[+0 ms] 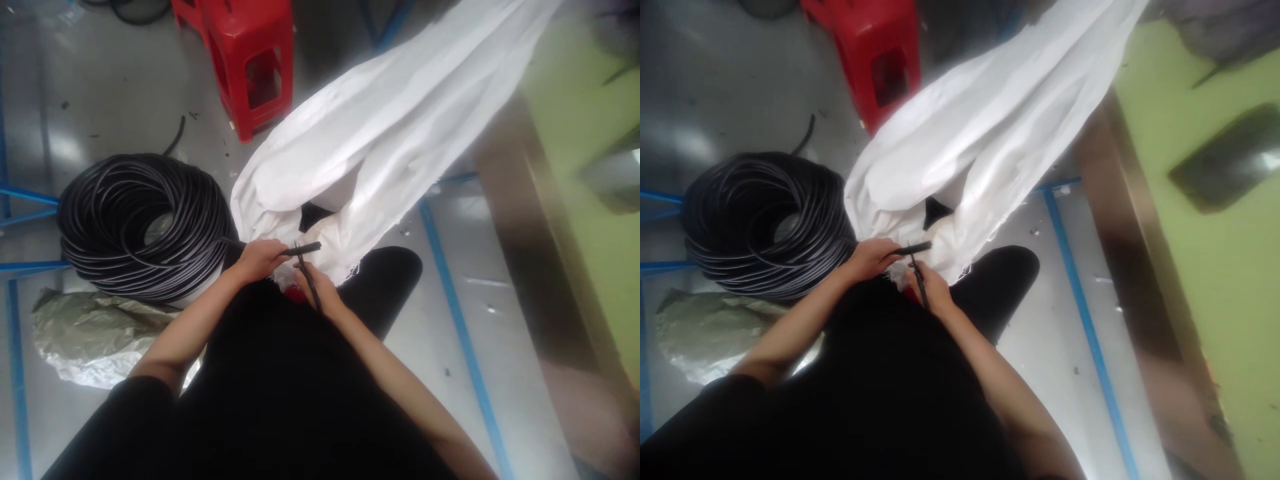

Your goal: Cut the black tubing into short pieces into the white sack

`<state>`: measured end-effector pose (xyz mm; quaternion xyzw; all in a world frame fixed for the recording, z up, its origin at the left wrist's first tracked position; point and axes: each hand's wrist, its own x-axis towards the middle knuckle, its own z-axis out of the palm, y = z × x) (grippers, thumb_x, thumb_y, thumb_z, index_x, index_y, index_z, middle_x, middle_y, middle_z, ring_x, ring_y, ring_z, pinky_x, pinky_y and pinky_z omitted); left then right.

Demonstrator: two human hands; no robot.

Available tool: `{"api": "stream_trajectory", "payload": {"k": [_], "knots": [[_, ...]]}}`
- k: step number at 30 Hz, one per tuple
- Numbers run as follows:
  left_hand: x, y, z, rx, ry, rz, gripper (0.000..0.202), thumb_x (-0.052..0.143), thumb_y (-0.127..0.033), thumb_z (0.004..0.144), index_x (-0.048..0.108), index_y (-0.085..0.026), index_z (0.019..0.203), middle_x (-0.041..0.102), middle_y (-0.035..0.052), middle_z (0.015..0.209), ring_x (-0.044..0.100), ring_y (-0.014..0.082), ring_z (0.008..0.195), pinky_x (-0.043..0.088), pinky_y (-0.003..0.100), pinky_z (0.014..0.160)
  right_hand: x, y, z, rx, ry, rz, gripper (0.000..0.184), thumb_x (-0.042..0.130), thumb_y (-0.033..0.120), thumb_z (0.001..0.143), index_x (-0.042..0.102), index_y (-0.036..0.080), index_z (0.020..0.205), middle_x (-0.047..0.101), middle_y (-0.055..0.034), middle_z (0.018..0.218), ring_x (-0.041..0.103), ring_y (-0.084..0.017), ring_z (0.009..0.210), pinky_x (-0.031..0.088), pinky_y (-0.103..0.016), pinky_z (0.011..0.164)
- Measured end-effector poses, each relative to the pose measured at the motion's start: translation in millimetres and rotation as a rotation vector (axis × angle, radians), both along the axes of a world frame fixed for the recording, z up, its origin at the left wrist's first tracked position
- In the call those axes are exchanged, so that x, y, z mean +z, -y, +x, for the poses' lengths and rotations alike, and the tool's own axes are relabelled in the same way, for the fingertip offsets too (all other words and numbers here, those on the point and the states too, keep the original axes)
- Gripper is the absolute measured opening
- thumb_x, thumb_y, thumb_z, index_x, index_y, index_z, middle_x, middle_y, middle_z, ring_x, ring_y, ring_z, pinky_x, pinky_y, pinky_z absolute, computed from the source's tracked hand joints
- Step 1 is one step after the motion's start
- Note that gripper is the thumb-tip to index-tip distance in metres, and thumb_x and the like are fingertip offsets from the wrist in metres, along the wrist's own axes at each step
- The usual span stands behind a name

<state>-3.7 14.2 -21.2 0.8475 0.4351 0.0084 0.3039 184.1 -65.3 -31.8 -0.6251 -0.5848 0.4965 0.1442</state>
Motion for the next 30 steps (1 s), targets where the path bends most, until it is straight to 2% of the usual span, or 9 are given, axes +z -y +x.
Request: {"api": "stream_trajectory", "payload": {"k": [7,10,17,21,30], "knots": [[-3.8,-3,0,-0.007,0.015,-0.001,0.030,0.040,-0.039,0.094,0.065,-0.021,0.094,0.064,0.0036,0.086,0.058,0.0175,0.081,0.040,0.027,0.070,5.0,-1,-2,-0.035,0.039,0.009,0.040,0.035,0.054,0.090,0.060,0.022,0.086,0.062,-0.0017,0.065,0.059,-0.020,0.062,0.046,-0.029,0.060],[-3.8,-4,-1,-0.003,0.044,-0.008,0.032,0.039,-0.040,0.095,0.065,-0.022,0.096,0.065,0.0034,0.087,0.058,0.0169,0.081,0.040,0.027,0.070,4.7,-1,-3,-0.051,0.060,0.050,0.042,0.036,0.055,0.089,0.059,0.021,0.080,0.060,-0.0023,0.062,0.058,-0.020,0.061,0.045,-0.030,0.059],[-2.5,-6,-7,0.031,0.053,0.009,0.030,0.041,-0.039,0.095,0.066,-0.022,0.101,0.065,0.0035,0.089,0.059,0.0169,0.082,0.040,0.026,0.069,2.9,0,-2,-0.067,0.048,0.083,0.044,0.037,0.057,0.088,0.056,0.021,0.072,0.059,-0.0023,0.060,0.058,-0.020,0.059,0.045,-0.029,0.058],[-2.0,-7,-12,0.049,0.043,0.014,0.029,0.042,-0.038,0.094,0.065,-0.022,0.103,0.065,0.0036,0.091,0.059,0.0170,0.083,0.040,0.026,0.069,3.4,-1,0,-0.138,0.006,0.037,0.044,0.039,0.058,0.088,0.053,0.022,0.068,0.054,-0.0003,0.051,0.056,-0.018,0.052,0.044,-0.028,0.052],[3.1,12,15,-0.117,0.023,-0.007,0.029,0.045,-0.039,0.094,0.066,-0.019,0.100,0.067,0.0051,0.092,0.061,0.0185,0.084,0.041,0.028,0.070,10.2,-9,-5,-0.376,-0.267,-0.115,0.041,0.052,0.061,0.081,0.053,0.021,0.072,0.050,0.0042,0.045,0.051,-0.014,0.040,0.044,-0.025,0.042]]}}
